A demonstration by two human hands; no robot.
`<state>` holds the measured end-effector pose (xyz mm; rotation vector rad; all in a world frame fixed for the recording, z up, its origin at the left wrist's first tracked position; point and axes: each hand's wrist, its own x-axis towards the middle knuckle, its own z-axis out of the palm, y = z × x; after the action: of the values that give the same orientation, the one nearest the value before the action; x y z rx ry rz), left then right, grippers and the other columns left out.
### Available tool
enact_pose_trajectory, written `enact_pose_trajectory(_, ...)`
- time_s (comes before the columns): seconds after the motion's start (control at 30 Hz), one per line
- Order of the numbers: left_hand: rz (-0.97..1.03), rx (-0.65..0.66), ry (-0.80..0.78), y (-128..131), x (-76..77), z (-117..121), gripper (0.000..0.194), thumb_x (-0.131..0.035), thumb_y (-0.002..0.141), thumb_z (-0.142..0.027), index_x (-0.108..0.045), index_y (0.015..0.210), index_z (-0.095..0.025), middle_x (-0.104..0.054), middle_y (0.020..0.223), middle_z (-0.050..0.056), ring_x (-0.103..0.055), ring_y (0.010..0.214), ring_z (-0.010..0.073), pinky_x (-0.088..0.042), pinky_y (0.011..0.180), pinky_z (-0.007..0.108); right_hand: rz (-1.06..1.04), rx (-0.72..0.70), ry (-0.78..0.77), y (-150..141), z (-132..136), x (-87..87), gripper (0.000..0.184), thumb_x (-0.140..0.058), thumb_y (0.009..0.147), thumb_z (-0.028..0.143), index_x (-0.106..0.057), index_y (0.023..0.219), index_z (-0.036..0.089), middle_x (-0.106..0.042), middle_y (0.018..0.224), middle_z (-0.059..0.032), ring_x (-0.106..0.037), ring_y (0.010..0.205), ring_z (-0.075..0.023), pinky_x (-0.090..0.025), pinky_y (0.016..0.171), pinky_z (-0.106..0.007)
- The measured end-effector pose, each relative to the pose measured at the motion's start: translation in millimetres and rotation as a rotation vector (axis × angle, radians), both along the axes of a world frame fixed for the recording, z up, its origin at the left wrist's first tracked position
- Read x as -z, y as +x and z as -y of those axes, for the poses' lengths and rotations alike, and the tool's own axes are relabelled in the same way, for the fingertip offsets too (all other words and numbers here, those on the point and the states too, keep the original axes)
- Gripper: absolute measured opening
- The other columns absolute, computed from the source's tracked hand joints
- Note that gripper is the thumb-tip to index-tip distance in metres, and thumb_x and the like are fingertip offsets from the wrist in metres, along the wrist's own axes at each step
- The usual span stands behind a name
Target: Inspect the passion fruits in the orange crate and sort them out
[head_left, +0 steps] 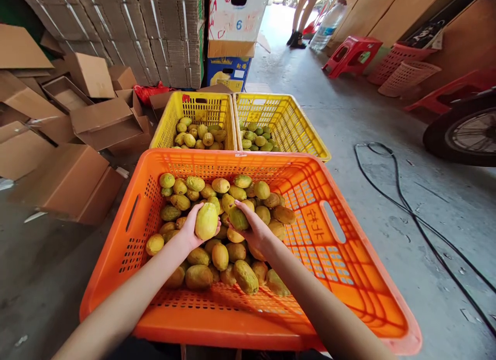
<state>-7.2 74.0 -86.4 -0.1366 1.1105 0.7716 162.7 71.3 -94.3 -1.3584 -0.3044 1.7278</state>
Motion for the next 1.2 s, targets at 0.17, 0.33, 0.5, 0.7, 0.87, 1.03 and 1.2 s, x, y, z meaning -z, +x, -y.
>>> enact_pose_trajectory(0.17, -0.082, 0.033, 0.093, 3.3, 0.4, 1.9, 0.014, -0.061, 0.105, -0.029, -0.065, 0.106, -0.016, -0.074, 0.077, 0.005, -0.071, 0.06, 0.0166, -0.062, 0.06, 0.026, -0.034, 0.0, -0.027, -1.7, -1.7, -1.5, 0.016, -0.084, 0.074, 0.022, -0.069, 0.082, 0.022, -0.07, 0.08, 0.0021, -0.066, 0.08, -0.0162, -0.063, 0.072, -0.026)
enact_pose_trajectory(0.33, -0.084, 0.035, 0.094, 4.3, -1.0, 2.8, 0.016, -0.06, 0.104, -0.026, -0.066, 0.101, -0.012, -0.072, 0.077, 0.007, -0.07, 0.059, 0.0159, -0.062, 0.061, 0.025, -0.07, 0.095, -0.14, -3.1, -4.9, -5.8, 0.005, -0.069, 0.089, 0.02, -0.064, 0.089, 0.022, -0.072, 0.077, -0.0001, -0.071, 0.071, -0.0174, -0.065, 0.069, -0.028)
enact_pose_trajectory(0.5, -0.117, -0.081, 0.081, 2.7, -1.9, 0.5, 0.011, -0.062, 0.1, -0.027, -0.065, 0.098, -0.017, -0.07, 0.073, 0.002, -0.066, 0.055, 0.0142, -0.061, 0.058, 0.025, -0.056, 0.076, -0.155, -3.1, -6.1, -6.7, 0.01, -0.057, 0.098, 0.025, -0.06, 0.089, 0.023, -0.073, 0.073, -0.0044, -0.073, 0.067, -0.0201, -0.064, 0.061, -0.028)
enact_pose_trajectory(0.7, -0.138, -0.086, 0.061, 2.7, -2.5, -0.8, 0.019, -0.06, 0.102, -0.029, -0.068, 0.092, -0.016, -0.069, 0.069, 0.001, -0.065, 0.053, 0.0129, -0.057, 0.056, 0.021, -0.057, 0.04, -0.157, -4.4, -6.5, -4.7, 0.013, -0.05, 0.1, 0.026, -0.06, 0.092, 0.021, -0.071, 0.071, -0.0058, -0.074, 0.07, -0.0225, -0.066, 0.06, -0.033)
enact_pose_trajectory(0.87, -0.177, -0.075, -0.016, 1.4, -1.7, -1.4, 0.02, -0.06, 0.103, -0.033, -0.068, 0.094, -0.016, -0.069, 0.068, 0.002, -0.07, 0.061, 0.0165, -0.056, 0.057, 0.023, -0.044, 0.044, -0.16, -5.1, -7.3, -7.0, 0.016, -0.047, 0.101, 0.026, -0.059, 0.091, 0.023, -0.071, 0.073, -0.004, -0.073, 0.071, -0.0208, -0.064, 0.059, -0.031)
enact_pose_trajectory(1.03, -0.205, -0.025, -0.012, -0.4, -0.7, -1.6, 0.026, -0.056, 0.105, -0.037, -0.066, 0.092, -0.017, -0.068, 0.065, 0.001, -0.063, 0.049, 0.0157, -0.052, 0.05, 0.024, -0.076, -0.002, -0.157, -5.2, -6.2, -9.7, 0.017, -0.052, 0.103, 0.03, -0.061, 0.093, 0.021, -0.072, 0.074, -0.0036, -0.07, 0.065, -0.017, -0.058, 0.054, -0.023)
enact_pose_trajectory(1.2, -0.208, -0.014, -0.018, -0.2, 0.2, -1.9, 0.026, -0.055, 0.105, -0.037, -0.065, 0.09, -0.018, -0.068, 0.064, 0.002, -0.065, 0.051, 0.017, -0.053, 0.05, 0.025, -0.06, 0.028, -0.101, -4.9, -3.5, -11.7, 0.007, -0.069, 0.093, 0.021, -0.063, 0.096, 0.021, -0.072, 0.077, 0.0014, -0.069, 0.062, -0.0133, -0.058, 0.055, -0.02)
